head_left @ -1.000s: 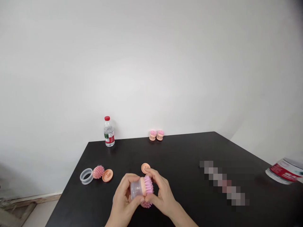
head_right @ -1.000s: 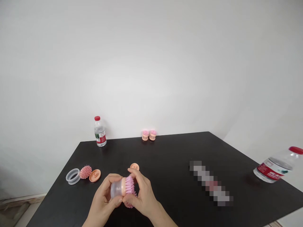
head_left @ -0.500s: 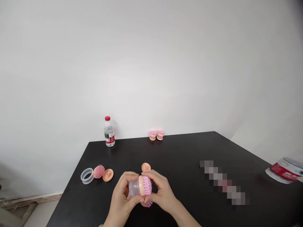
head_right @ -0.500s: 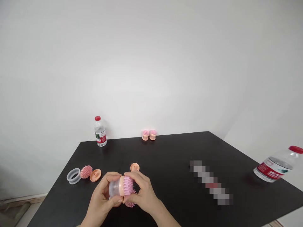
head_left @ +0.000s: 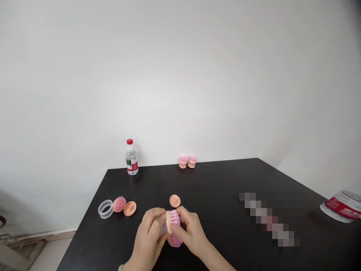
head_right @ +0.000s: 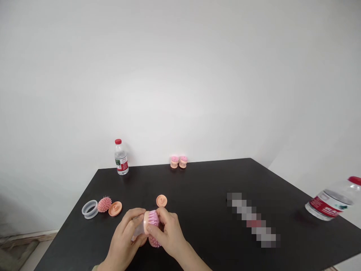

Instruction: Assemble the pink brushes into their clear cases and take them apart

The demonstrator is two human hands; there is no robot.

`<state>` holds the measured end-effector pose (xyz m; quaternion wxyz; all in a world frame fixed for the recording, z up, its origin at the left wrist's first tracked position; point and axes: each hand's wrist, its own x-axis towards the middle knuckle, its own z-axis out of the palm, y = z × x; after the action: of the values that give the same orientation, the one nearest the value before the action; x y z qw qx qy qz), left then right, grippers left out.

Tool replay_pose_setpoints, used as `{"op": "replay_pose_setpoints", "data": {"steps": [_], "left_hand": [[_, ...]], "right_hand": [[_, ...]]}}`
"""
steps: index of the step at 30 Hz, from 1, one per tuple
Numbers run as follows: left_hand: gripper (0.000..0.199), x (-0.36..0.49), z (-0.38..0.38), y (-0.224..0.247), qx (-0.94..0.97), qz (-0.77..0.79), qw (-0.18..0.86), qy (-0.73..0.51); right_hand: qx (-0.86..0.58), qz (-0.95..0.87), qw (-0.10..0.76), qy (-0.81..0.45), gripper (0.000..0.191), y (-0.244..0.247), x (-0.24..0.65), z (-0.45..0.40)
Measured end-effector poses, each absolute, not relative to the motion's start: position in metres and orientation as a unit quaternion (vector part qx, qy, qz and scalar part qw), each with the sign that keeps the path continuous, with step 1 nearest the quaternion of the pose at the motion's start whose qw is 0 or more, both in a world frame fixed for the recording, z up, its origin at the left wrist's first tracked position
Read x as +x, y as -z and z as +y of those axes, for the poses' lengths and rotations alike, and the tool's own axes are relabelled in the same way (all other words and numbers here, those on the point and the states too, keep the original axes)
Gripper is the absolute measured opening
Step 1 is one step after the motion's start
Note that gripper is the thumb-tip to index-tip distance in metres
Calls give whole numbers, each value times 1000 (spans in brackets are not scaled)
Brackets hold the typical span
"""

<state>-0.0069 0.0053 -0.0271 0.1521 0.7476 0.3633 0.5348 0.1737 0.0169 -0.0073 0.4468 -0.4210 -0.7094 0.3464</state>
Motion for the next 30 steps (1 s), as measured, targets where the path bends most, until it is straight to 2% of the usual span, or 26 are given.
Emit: {"op": "replay_pose_setpoints", "data": {"steps": [3,6,9,14,19,25,30], "left_hand": [[44,-10,10,26,769,366,79,-519],[43,-11,12,22,767,388,83,-504],[34,-11,10,13,709,441,181,-520],[59,-13,7,1,514,467,403,-596],[50,-13,5,-9,361,371,616,-593],[52,-3,1,-14,298,330,673,-591],[40,-3,6,-7,276,338,681,-588]], "right_hand": [[-429,-722,447,-308,21,8,171,16],[-414,-732,449,-302,18,8,173,17],[-381,-741,455,-313,12,11,182,24],[-442,-752,454,-181,37,23,199,49],[-438,-814,370,-97,52,48,201,73],[-424,-839,333,-74,43,62,196,83],[-456,-819,340,-77,48,53,204,76]]}}
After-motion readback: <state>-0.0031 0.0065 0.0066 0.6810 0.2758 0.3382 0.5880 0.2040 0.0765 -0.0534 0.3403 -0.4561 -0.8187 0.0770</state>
